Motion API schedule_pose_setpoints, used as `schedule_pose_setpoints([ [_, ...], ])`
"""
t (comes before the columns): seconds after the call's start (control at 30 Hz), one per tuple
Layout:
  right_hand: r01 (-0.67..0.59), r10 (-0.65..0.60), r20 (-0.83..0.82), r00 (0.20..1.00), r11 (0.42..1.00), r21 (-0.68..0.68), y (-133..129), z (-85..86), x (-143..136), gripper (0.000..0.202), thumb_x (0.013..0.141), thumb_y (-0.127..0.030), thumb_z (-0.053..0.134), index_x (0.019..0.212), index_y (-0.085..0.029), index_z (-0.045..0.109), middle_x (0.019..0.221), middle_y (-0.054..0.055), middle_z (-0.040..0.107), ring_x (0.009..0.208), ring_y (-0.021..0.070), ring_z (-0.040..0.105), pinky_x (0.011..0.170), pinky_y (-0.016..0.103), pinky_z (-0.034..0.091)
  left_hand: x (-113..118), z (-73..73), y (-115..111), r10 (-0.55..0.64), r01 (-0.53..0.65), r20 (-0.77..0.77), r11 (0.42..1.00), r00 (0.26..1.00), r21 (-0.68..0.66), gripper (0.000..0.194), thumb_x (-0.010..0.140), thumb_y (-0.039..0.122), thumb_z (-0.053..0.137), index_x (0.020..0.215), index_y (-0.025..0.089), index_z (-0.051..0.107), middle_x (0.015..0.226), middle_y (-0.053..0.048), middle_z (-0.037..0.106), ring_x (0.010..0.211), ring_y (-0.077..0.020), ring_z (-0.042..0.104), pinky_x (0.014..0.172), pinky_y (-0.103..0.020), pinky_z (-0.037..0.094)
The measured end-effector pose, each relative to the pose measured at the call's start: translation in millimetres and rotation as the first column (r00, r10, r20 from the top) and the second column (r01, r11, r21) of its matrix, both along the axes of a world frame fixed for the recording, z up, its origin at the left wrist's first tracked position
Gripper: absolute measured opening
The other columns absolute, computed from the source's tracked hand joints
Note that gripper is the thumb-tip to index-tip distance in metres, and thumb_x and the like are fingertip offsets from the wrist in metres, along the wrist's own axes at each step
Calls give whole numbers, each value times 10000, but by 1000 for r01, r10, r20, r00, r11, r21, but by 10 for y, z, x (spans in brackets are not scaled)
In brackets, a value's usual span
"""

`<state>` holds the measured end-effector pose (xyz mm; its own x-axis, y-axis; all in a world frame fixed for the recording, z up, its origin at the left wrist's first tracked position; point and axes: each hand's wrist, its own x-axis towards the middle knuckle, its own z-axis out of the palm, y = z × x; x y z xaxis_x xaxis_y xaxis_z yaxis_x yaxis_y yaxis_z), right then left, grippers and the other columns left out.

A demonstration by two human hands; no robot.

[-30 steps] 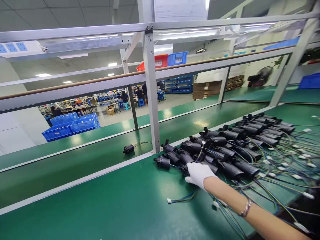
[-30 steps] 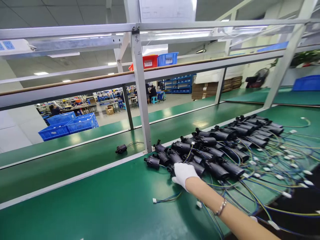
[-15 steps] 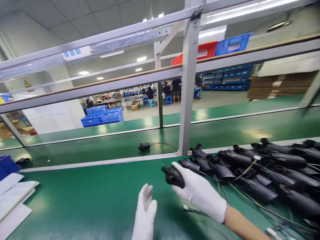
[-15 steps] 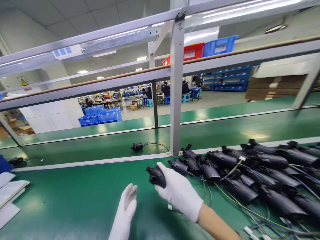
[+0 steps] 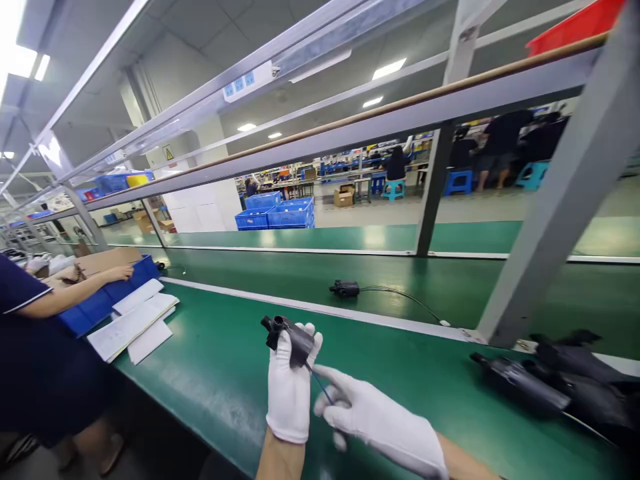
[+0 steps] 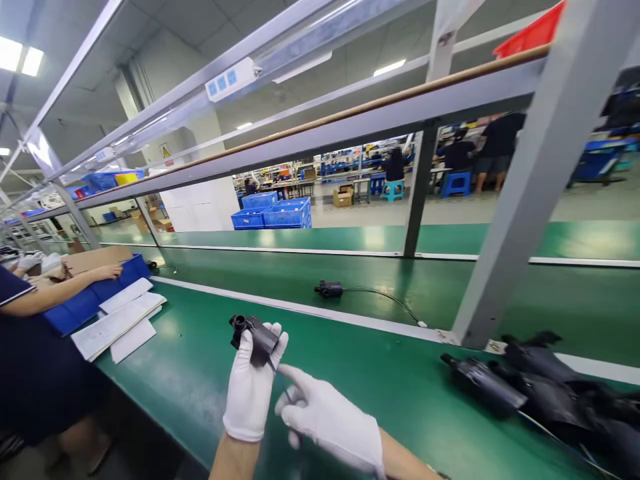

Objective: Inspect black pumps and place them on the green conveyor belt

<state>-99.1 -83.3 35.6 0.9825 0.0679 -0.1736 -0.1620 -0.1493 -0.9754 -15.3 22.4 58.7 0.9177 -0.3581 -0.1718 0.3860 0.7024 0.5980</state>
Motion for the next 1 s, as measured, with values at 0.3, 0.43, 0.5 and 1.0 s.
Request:
schedule_pose_setpoints([
  [0.3, 427, -175, 495, 851, 778, -461, -163, 145, -105, 336, 953, -466, 484, 761, -233, 630, 694, -11, 624, 614, 142, 565, 578, 250, 439, -21, 108, 146, -237, 98, -396, 935, 887, -342, 295, 993, 313, 532, 1125, 83, 661, 1089, -144, 715, 1049, -292, 694, 929, -466, 622],
  [0.43, 564, 53, 778, 626, 658, -499, -167, 219, -231, 426, 1055, -450, 427, 759, -230, 641, 600, -37, 575, 499, 93, 534, 477, 198, 399, -147, 99, 158, -377, 166, -439, 880, 815, -446, 391, 999, 447, 502, 1045, 107, 692, 1044, -105, 718, 993, -232, 693, 883, -368, 631],
  [0.5, 588, 121, 810, 574, 628, -510, -161, 283, -283, 444, 1074, -434, 396, 756, -228, 626, 580, -45, 559, 477, 81, 521, 461, 190, 390, -193, 115, 171, -413, 178, -460, 864, 786, -471, 414, 996, 486, 491, 1078, 128, 684, 1054, -93, 702, 988, -213, 683, 833, -329, 627],
  [1.0, 474, 436, 698, 568, 520, -711, -100, 293, -309, 481, 1095, -393, 312, 669, -212, 443, 574, -60, 478, 477, 85, 434, 451, 258, 268, -204, -142, 290, -594, 535, -32, 745, 804, -399, 655, 692, 597, 831, 1118, 114, 712, 951, -63, 750, 709, -115, 678, 656, -200, 505],
])
